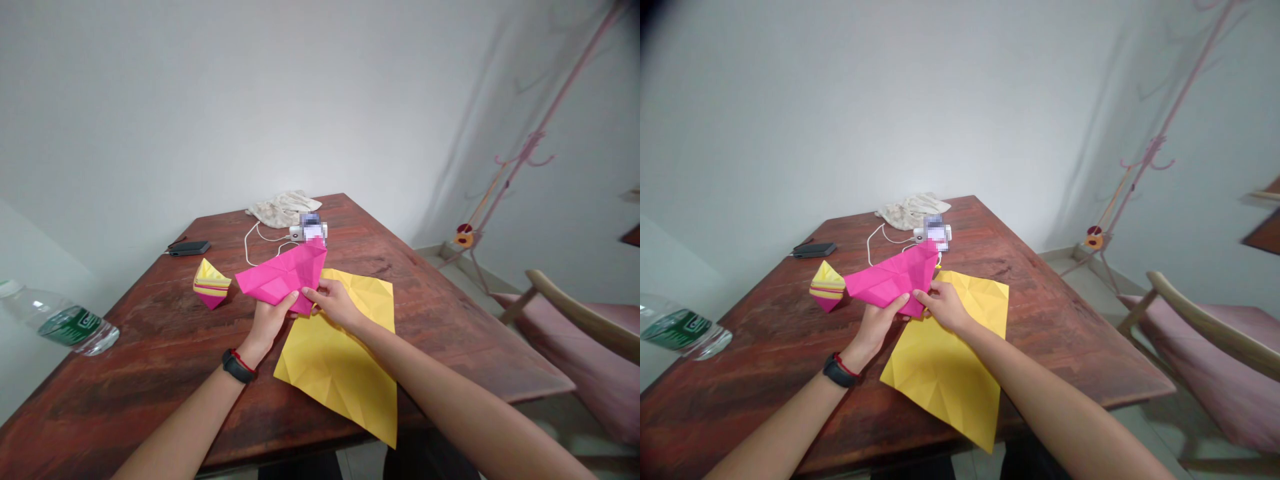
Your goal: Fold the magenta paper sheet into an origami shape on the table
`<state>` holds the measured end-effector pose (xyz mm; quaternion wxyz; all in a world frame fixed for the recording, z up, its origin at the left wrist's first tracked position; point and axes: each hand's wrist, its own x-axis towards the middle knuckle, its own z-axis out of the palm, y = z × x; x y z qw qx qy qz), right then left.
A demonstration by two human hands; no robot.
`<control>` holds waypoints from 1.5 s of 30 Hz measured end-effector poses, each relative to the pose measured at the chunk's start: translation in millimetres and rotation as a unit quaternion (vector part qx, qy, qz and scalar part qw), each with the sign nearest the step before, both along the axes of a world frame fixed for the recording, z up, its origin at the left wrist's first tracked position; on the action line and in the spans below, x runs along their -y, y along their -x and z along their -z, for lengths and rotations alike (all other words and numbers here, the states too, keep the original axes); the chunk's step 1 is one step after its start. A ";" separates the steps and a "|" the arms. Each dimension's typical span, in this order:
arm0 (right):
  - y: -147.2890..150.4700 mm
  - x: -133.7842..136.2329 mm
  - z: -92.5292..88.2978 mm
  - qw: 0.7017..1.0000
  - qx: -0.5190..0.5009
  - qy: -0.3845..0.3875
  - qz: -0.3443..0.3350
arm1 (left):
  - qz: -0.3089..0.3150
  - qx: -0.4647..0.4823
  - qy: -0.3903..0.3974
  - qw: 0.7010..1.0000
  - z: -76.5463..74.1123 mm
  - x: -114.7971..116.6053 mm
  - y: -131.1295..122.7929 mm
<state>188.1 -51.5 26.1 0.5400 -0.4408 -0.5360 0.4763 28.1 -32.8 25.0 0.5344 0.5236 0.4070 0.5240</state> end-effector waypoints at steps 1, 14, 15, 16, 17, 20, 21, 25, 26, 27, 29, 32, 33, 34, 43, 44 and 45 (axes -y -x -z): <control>0.6 0.5 -0.2 1.000 0.000 -0.002 -0.001 | -0.005 0.004 -0.013 1.000 0.9 -1.0 0.2; 5.3 6.8 -1.2 0.998 0.031 -0.007 -0.059 | 0.016 0.119 0.063 0.991 -7.7 1.9 -2.6; 4.3 6.5 -2.8 0.998 0.026 -0.006 -0.052 | 0.019 0.136 0.080 0.987 -10.2 2.8 -2.9; 2.7 5.7 -4.7 0.999 0.018 -0.007 -0.038 | 0.019 0.150 0.093 0.984 -12.4 3.3 -3.1; 0.6 4.6 -7.0 1.000 0.007 -0.010 -0.018 | 0.015 0.159 0.100 0.982 -14.2 3.2 -3.0; -8.2 0.2 -14.3 0.998 -0.030 -0.027 0.056 | 0.007 0.161 0.102 0.982 -14.9 0.3 -1.3; -11.3 -1.4 -16.3 0.996 -0.039 -0.032 0.073 | 0.010 0.152 0.102 0.983 -13.5 -1.4 -0.3; -20.0 -6.6 -17.4 0.994 -0.037 -0.030 0.094 | 0.013 0.083 0.066 0.994 -3.6 -9.2 4.5; -21.1 -7.5 -15.9 0.995 -0.028 -0.025 0.095 | 0.007 0.058 0.047 0.997 -1.3 -11.2 5.9; -22.1 -8.3 -14.0 0.995 -0.013 -0.018 0.095 | -0.002 0.028 0.025 0.999 0.6 -13.2 7.3; -24.8 -9.4 -9.8 0.994 0.037 -0.001 0.099 | -0.028 -0.041 -0.019 0.999 2.9 -17.2 10.3; -32.0 -10.3 -6.6 0.978 0.173 -0.006 0.119 | -0.027 -0.107 -0.070 0.991 4.1 -22.7 14.4; -35.0 -10.4 -6.9 0.968 0.216 -0.012 0.127 | -0.005 -0.114 -0.080 0.990 4.6 -24.2 15.5; -37.9 -10.3 -7.7 0.959 0.249 -0.017 0.133 | 0.022 -0.116 -0.087 0.989 5.2 -25.5 16.4; -42.6 -11.3 -8.9 0.938 0.334 0.000 0.094 | 0.111 -0.144 -0.141 0.973 20.5 -30.9 19.0; -42.1 -11.8 -8.1 0.937 0.335 -0.005 0.099 | 0.102 -0.148 -0.147 0.973 21.0 -30.2 19.2; -41.6 -12.2 -7.4 0.937 0.335 -0.010 0.100 | 0.096 -0.156 -0.152 0.971 20.8 -29.0 19.4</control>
